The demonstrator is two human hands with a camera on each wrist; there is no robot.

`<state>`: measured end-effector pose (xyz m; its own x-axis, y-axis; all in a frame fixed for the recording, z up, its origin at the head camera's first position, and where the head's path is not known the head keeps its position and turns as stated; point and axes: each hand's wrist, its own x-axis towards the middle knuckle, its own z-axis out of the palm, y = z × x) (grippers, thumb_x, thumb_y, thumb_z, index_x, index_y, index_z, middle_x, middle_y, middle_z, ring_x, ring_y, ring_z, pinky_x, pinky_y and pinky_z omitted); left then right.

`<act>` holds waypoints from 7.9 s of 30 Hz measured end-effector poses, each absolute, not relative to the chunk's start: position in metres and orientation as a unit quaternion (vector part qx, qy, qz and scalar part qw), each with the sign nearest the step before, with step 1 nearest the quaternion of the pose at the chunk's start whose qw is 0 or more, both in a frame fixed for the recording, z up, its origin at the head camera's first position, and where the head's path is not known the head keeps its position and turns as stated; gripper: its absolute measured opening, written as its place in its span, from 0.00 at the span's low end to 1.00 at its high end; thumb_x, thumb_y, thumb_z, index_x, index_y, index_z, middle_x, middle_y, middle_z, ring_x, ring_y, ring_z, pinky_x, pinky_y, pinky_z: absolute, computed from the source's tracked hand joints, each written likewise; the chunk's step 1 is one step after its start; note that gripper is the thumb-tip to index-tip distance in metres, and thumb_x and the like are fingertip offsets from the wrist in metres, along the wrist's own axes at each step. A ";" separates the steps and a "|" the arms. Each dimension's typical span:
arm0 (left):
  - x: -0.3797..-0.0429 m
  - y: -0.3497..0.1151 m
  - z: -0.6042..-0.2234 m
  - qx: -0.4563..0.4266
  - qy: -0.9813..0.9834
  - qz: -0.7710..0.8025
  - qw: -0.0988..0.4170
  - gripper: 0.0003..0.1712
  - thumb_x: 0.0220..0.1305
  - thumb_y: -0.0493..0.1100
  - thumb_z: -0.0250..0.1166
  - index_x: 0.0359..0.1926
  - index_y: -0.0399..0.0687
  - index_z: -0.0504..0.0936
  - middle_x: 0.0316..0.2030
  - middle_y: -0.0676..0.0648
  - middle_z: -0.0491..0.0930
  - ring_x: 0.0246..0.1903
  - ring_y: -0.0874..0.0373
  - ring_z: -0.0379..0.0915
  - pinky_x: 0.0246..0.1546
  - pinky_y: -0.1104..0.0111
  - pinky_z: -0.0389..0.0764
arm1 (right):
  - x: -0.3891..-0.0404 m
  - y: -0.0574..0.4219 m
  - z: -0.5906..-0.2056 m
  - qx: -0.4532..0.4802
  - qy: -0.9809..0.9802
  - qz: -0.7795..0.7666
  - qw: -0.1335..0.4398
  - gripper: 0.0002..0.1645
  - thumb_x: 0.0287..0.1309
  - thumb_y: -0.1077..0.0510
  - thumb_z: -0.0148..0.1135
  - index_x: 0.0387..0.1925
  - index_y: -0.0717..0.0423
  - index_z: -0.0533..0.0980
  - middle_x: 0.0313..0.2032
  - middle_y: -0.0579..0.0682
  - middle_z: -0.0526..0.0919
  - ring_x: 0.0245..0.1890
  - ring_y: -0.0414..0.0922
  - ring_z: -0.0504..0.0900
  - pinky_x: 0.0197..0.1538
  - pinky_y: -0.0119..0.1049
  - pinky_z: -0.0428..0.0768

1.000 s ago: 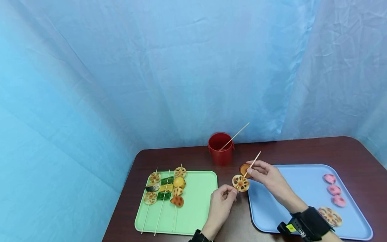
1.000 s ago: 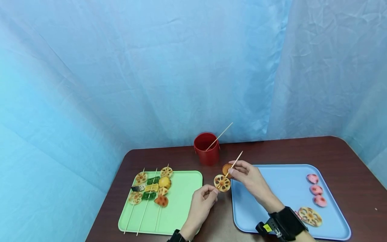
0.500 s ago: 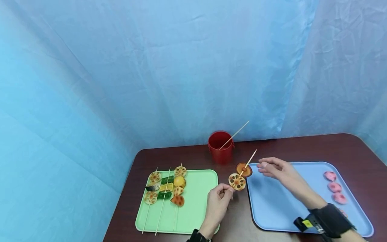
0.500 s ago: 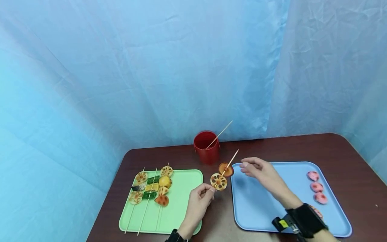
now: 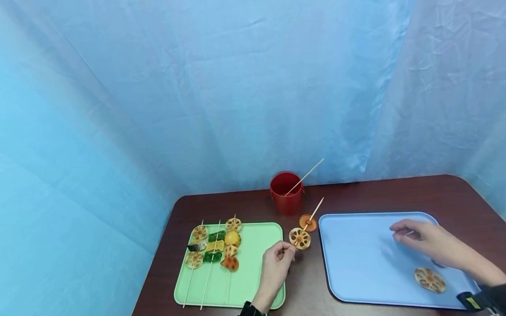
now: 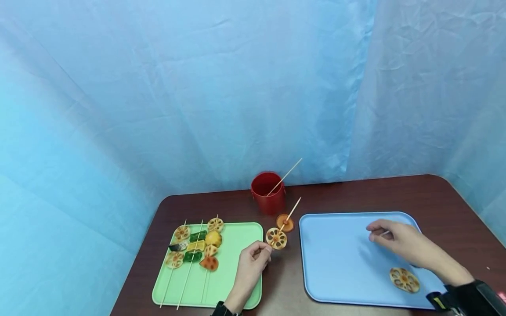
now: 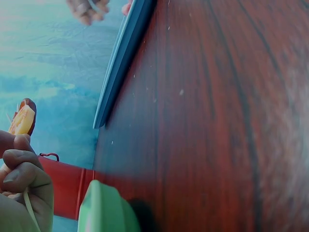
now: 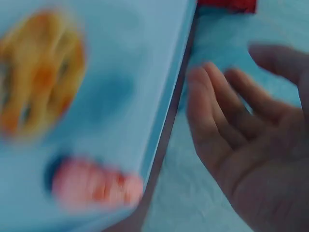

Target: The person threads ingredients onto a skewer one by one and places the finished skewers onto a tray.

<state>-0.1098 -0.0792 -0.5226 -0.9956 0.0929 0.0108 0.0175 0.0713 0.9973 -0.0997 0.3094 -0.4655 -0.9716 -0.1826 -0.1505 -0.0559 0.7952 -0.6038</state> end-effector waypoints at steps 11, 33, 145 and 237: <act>-0.112 -0.085 -0.526 0.031 0.738 0.674 0.018 0.07 0.66 0.37 0.66 0.34 0.37 0.87 0.21 0.52 0.79 0.17 0.67 0.67 0.19 0.77 0.65 | -0.081 0.333 -0.488 -0.102 0.963 -0.202 0.143 0.18 0.56 0.57 0.76 0.45 0.60 0.83 0.40 0.45 0.86 0.36 0.37 0.84 0.40 0.38 0.85; -0.114 -0.086 -0.526 0.014 0.743 0.669 0.028 0.08 0.66 0.39 0.66 0.36 0.35 0.86 0.21 0.52 0.79 0.17 0.66 0.66 0.19 0.76 0.64 | -0.066 0.328 -0.506 -0.069 0.956 -0.219 0.182 0.17 0.55 0.56 0.77 0.43 0.59 0.82 0.24 0.42 0.69 0.22 0.33 0.67 0.29 0.31 0.70; -0.103 -0.082 -0.528 0.093 0.736 0.663 0.101 0.11 0.69 0.41 0.66 0.36 0.34 0.86 0.23 0.39 0.80 0.14 0.68 0.62 0.16 0.76 0.64 | -0.144 0.212 -0.448 -0.030 0.828 -0.561 -0.001 0.34 0.75 0.42 0.58 0.73 0.57 0.69 0.54 0.51 0.82 0.44 0.41 0.83 0.45 0.33 0.82; -0.099 -0.165 -0.530 0.055 0.866 0.497 0.001 0.04 0.67 0.39 0.71 0.33 0.46 0.86 0.30 0.56 0.78 0.23 0.68 0.70 0.26 0.72 0.73 | -0.138 0.190 -0.471 0.013 0.785 -0.616 0.054 0.37 0.74 0.38 0.57 0.67 0.65 0.72 0.54 0.65 0.83 0.48 0.52 0.86 0.51 0.35 0.85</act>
